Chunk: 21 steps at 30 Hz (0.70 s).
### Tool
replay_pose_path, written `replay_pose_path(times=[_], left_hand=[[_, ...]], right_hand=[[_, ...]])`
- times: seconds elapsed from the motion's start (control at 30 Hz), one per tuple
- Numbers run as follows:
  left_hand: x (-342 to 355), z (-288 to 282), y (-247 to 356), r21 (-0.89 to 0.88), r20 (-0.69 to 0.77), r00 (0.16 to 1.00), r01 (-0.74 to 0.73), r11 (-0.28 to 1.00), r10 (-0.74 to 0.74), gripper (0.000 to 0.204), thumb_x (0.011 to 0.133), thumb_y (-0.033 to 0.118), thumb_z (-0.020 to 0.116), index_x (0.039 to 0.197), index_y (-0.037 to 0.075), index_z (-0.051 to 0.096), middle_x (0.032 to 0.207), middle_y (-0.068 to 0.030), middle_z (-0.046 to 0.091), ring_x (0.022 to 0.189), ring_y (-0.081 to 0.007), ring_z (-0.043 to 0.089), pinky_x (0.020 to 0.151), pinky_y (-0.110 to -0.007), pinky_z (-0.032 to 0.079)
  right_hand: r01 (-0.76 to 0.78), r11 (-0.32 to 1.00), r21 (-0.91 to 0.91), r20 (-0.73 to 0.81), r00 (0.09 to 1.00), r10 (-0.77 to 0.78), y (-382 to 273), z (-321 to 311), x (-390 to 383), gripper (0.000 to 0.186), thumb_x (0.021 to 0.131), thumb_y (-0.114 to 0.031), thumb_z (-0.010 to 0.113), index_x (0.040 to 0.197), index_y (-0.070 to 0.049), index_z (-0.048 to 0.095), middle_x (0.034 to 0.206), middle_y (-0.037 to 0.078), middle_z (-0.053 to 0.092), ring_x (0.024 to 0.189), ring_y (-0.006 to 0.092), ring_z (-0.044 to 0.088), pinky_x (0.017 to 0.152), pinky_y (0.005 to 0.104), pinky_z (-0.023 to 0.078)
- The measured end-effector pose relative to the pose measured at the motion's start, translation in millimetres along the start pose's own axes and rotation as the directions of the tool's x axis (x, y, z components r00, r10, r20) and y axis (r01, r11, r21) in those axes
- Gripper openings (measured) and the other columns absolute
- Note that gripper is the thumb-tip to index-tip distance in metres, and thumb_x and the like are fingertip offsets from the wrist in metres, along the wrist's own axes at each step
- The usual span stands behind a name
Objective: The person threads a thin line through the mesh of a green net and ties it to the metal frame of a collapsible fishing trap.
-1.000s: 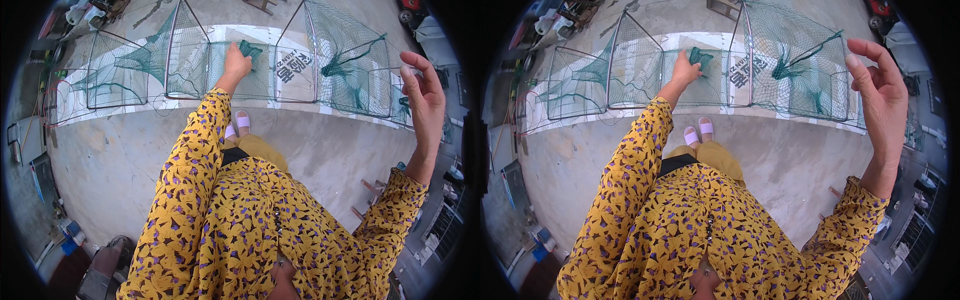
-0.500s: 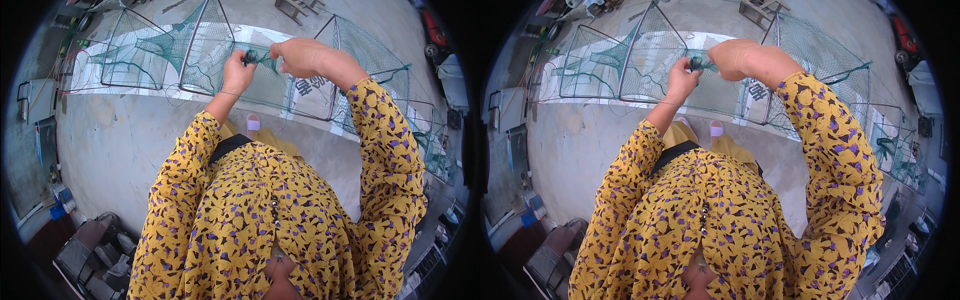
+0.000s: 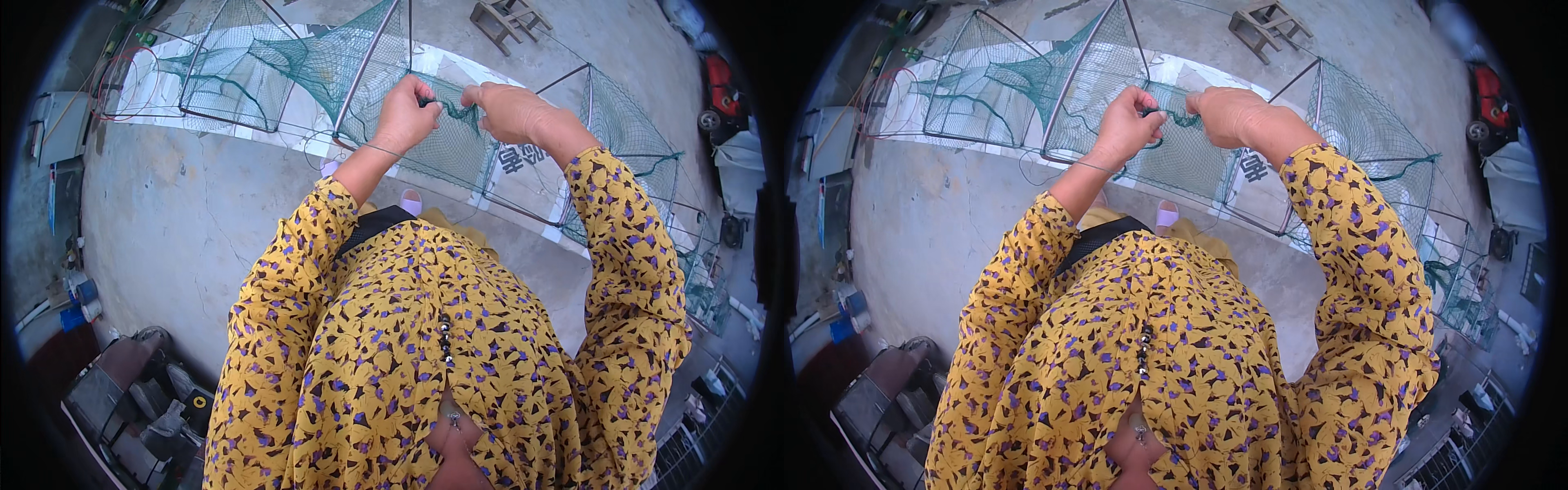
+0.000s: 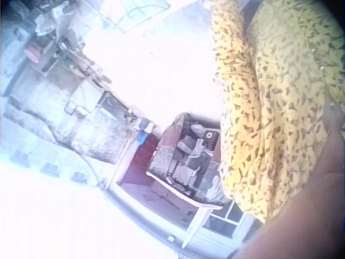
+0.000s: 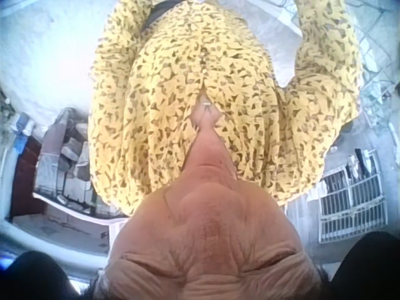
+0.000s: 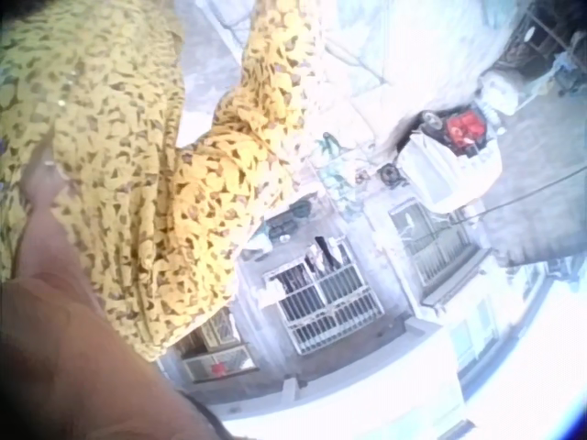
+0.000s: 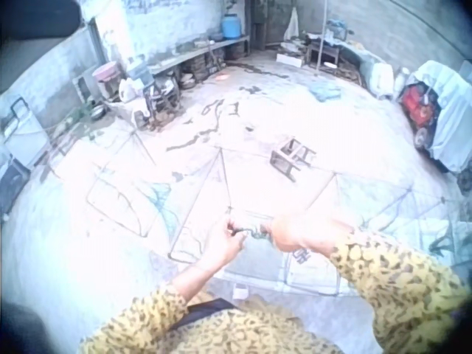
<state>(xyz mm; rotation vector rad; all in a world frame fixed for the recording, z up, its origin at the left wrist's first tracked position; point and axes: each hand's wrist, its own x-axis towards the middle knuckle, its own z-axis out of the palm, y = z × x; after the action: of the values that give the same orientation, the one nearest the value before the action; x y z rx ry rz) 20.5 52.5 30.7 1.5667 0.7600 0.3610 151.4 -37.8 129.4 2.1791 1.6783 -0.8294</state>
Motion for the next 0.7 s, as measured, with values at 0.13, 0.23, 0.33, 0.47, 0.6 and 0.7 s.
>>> replay_pose_path(times=[0.13,0.23,0.33,0.47,0.6,0.7], left_hand=[[7,0,-13,0.009,-0.036,0.998,0.047,0.999,-0.046,0.020,0.068,0.014,0.063,0.082,0.002,0.053,0.070,-0.0099,0.057,0.061,-0.0212,0.059,0.058,-0.031,0.047],[7,-3,-12,0.063,-0.018,0.998,0.054,0.997,-0.053,0.022,0.067,0.016,0.062,0.084,0.003,0.055,0.072,-0.0109,0.058,0.069,-0.0239,0.059,0.065,-0.033,0.047],[5,-4,-5,0.147,0.022,0.999,0.046,0.988,-0.050,0.024,0.065,0.016,0.062,0.084,0.003,0.056,0.074,-0.0122,0.059,0.074,-0.0257,0.059,0.068,-0.034,0.046],[-2,-11,11,0.408,0.071,0.987,-0.160,0.899,0.144,0.022,0.067,0.011,0.060,0.087,0.004,0.057,0.069,-0.0067,0.053,0.060,-0.0194,0.057,0.057,-0.031,0.046],[-1,-11,15,0.525,0.011,0.991,-0.118,0.843,0.132,0.023,0.066,0.012,0.062,0.087,0.005,0.059,0.071,-0.0111,0.055,0.068,-0.0271,0.058,0.064,-0.035,0.046],[0,-13,6,0.560,0.001,0.977,-0.177,0.810,0.213,0.025,0.066,0.014,0.064,0.091,0.007,0.060,0.079,-0.0142,0.057,0.076,-0.0306,0.058,0.066,-0.037,0.046]], right_hand=[[-0.083,0.996,0.026,0.048,0.996,0.081,-4,-4,-3,0.041,0.077,-0.008,0.056,0.117,-0.011,0.049,0.112,0.012,0.053,0.103,0.0292,0.051,0.088,0.0362,0.041],[0.002,1.000,-0.005,-0.010,1.000,-0.002,-7,-3,-6,0.038,0.077,-0.008,0.056,0.114,-0.013,0.051,0.109,0.011,0.053,0.102,0.0286,0.052,0.086,0.0363,0.042],[0.048,0.997,0.052,-0.051,0.998,-0.045,-6,-1,-5,0.035,0.077,-0.008,0.057,0.112,-0.013,0.052,0.105,0.009,0.053,0.100,0.0277,0.053,0.085,0.0364,0.042],[-0.019,0.999,-0.044,0.073,0.997,0.022,-1,-3,-5,0.027,0.074,-0.010,0.060,0.101,-0.010,0.056,0.103,0.009,0.053,0.098,0.0272,0.053,0.082,0.0367,0.043],[0.068,0.996,-0.056,0.038,0.997,-0.066,-2,-6,-3,0.015,0.070,-0.010,0.064,0.082,-0.005,0.057,0.096,0.010,0.057,0.092,0.0280,0.055,0.074,0.0368,0.044],[0.040,0.996,-0.075,0.010,0.999,-0.039,-8,-6,-1,0.017,0.067,-0.006,0.064,0.084,-0.006,0.059,0.088,0.013,0.060,0.087,0.0297,0.058,0.074,0.0373,0.045]])
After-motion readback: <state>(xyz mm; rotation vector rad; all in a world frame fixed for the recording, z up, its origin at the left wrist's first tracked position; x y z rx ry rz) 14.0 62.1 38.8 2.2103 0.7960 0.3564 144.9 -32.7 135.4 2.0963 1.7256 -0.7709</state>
